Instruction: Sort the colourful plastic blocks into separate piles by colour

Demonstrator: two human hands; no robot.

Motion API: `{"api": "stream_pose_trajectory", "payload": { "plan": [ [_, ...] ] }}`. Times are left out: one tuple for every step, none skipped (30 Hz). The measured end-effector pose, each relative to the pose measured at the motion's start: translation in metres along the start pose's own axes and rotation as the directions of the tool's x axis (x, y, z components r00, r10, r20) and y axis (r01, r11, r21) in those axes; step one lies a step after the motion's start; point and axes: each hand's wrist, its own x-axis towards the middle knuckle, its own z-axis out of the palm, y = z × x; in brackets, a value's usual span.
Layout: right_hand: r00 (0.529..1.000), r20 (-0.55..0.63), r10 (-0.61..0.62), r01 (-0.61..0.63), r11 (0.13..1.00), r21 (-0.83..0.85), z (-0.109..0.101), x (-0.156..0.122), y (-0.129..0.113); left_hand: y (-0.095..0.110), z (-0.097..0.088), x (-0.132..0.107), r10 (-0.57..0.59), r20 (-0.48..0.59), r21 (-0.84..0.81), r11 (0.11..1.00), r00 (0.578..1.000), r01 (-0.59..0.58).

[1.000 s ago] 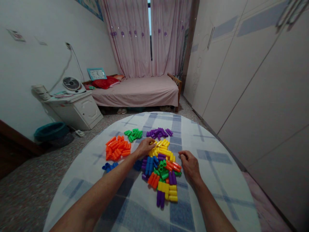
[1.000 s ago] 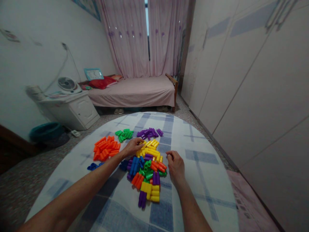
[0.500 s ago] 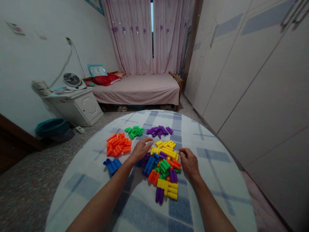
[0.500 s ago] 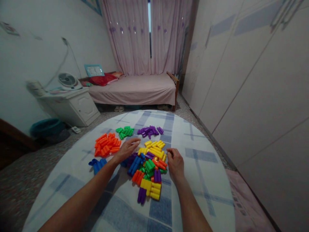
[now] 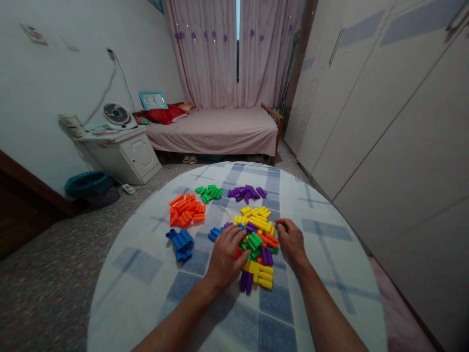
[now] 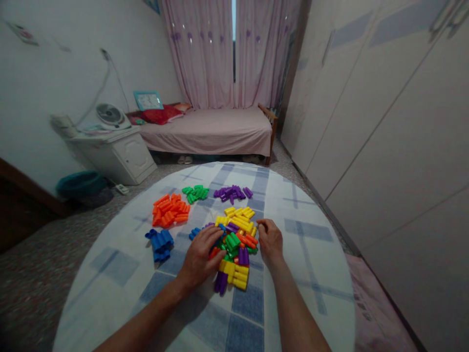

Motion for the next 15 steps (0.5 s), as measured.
{"api": "stream_pose_trajectory", "payload": {
  "plan": [
    [1.000, 0.001, -0.002, 0.002, 1.000, 0.002, 0.000, 0.000, 0.000, 0.002, 0.002, 0.003, -0.006, 0.011, 0.010, 1.000, 1.000, 0.006],
    [1.000, 0.001, -0.002, 0.002, 1.000, 0.002, 0.000, 0.000, 0.001, 0.004, 0.004, 0.006, -0.015, 0.025, 0.017, 1.000, 1.000, 0.015],
    [1.000, 0.001, 0.000, 0.000, 1.000, 0.001, 0.000, 0.000, 0.001, 0.006, 0.006, 0.009, -0.028, 0.041, 0.023, 0.999, 0.999, 0.027],
    [1.000, 0.002, 0.003, -0.003, 1.000, 0.000, 0.000, 0.000, 0.001, 0.009, 0.008, 0.012, -0.042, 0.055, 0.026, 0.999, 0.998, 0.041],
    [1.000, 0.001, 0.006, -0.006, 1.000, 0.000, 0.000, 0.000, 0.002, 0.011, 0.010, 0.014, -0.055, 0.067, 0.027, 0.998, 0.996, 0.054],
    [1.000, -0.001, 0.009, -0.009, 1.000, 0.001, 0.000, 0.000, 0.002, 0.013, 0.012, 0.015, -0.066, 0.075, 0.024, 0.998, 0.995, 0.064],
    [1.000, -0.002, 0.011, -0.011, 1.000, 0.003, 0.000, 0.000, 0.002, 0.015, 0.014, 0.017, -0.073, 0.079, 0.018, 0.997, 0.994, 0.072],
    [1.000, -0.001, 0.013, -0.013, 1.000, 0.005, 0.000, 0.000, 0.002, 0.016, 0.015, 0.018, -0.076, 0.078, 0.008, 0.997, 0.994, 0.075],
    [1.000, 0.001, 0.014, -0.014, 1.000, 0.006, 0.000, 0.000, 0.001, 0.017, 0.016, 0.018, -0.077, 0.075, -0.004, 0.997, 0.994, 0.077],
    [1.000, 0.002, 0.016, -0.016, 1.000, 0.006, 0.000, 0.000, 0.001, 0.016, 0.016, 0.019, -0.082, 0.070, -0.015, 0.996, 0.994, 0.083],
    [1.000, 0.001, 0.019, -0.019, 1.000, 0.005, -0.001, 0.000, 0.000, 0.016, 0.016, 0.019, -0.094, 0.064, -0.023, 0.995, 0.994, 0.096],
    [1.000, 0.000, 0.021, -0.021, 1.000, 0.004, -0.001, 0.000, 0.000, 0.014, 0.015, 0.019, -0.111, 0.058, -0.026, 0.993, 0.992, 0.113],
    [1.000, -0.001, 0.023, -0.023, 1.000, 0.003, -0.001, 0.000, -0.001, 0.012, 0.013, 0.019, -0.128, 0.056, -0.025, 0.991, 0.990, 0.130],
    [1.000, -0.004, 0.025, -0.024, 1.000, 0.002, -0.001, 0.000, -0.001, 0.010, 0.012, 0.019, -0.138, 0.060, -0.023, 0.990, 0.989, 0.139],
    [1.000, -0.006, 0.025, -0.024, 1.000, 0.003, -0.001, 0.000, -0.002, 0.007, 0.010, 0.018, -0.133, 0.071, -0.020, 0.991, 0.989, 0.135]
  ]
}}
